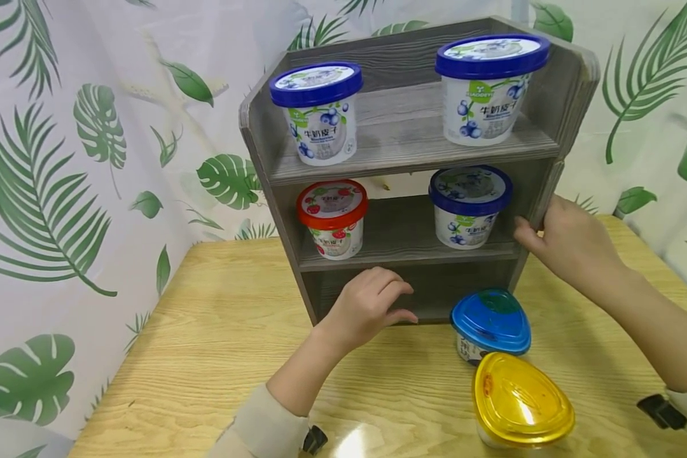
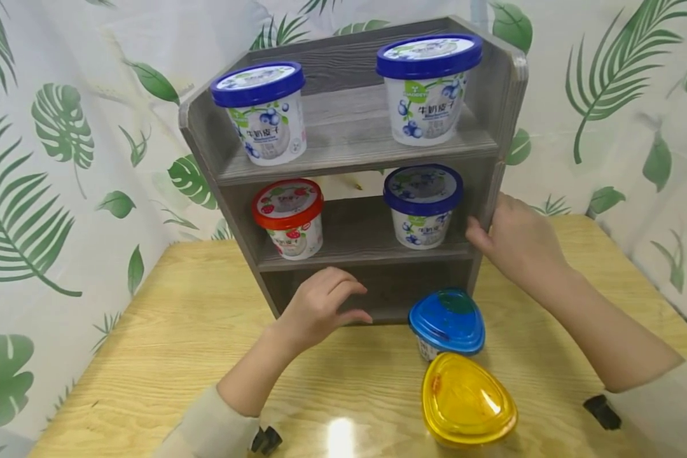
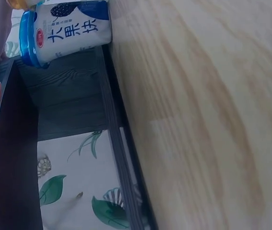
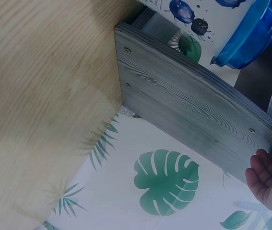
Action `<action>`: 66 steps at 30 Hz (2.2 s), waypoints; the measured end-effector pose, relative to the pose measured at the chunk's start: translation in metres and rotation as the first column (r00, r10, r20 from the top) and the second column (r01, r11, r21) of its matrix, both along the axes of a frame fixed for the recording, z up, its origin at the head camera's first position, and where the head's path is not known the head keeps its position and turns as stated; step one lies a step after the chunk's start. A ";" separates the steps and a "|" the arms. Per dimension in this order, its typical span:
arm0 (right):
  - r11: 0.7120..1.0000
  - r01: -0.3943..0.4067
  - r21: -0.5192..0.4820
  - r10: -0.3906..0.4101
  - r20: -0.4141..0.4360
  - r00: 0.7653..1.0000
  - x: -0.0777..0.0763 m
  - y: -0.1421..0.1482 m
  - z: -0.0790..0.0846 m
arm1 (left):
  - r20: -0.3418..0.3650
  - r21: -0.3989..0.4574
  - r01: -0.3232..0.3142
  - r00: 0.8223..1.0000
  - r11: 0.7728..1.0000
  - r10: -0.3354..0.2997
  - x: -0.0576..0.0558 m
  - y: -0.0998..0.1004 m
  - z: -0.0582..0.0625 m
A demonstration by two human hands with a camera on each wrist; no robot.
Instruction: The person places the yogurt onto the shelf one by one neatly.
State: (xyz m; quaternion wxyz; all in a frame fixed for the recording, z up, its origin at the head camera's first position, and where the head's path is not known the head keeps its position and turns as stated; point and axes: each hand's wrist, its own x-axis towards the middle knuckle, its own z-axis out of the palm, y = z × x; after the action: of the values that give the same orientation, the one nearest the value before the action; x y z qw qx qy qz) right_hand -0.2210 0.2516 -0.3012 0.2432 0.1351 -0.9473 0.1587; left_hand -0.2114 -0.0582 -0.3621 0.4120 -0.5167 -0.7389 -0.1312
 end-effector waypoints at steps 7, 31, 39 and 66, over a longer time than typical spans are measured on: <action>1.000 -0.008 0.003 0.008 0.001 1.000 0.000 -0.001 0.000 | 0.014 -0.034 0.021 1.000 0.999 -0.020 0.001 0.009 -0.009; 1.000 0.004 0.003 -0.004 -0.008 1.000 0.000 -0.001 0.000 | -0.030 -0.127 0.037 0.999 0.991 -0.041 0.005 0.049 -0.024; 1.000 0.012 0.000 -0.012 -0.019 1.000 0.001 -0.001 0.000 | -0.023 -0.190 0.015 1.000 0.982 -0.020 0.010 0.065 -0.024; 0.999 0.038 -0.019 -0.039 -0.038 0.999 0.003 -0.003 -0.003 | -0.080 -0.243 -0.013 0.997 0.970 -0.007 0.008 0.078 -0.031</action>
State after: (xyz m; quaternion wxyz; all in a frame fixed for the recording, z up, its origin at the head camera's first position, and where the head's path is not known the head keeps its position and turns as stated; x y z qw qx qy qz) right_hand -0.2178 0.2490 -0.3045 0.2654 0.1176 -0.9434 0.1601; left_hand -0.2032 0.0193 -0.3935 0.3752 -0.5671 -0.7330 -0.0179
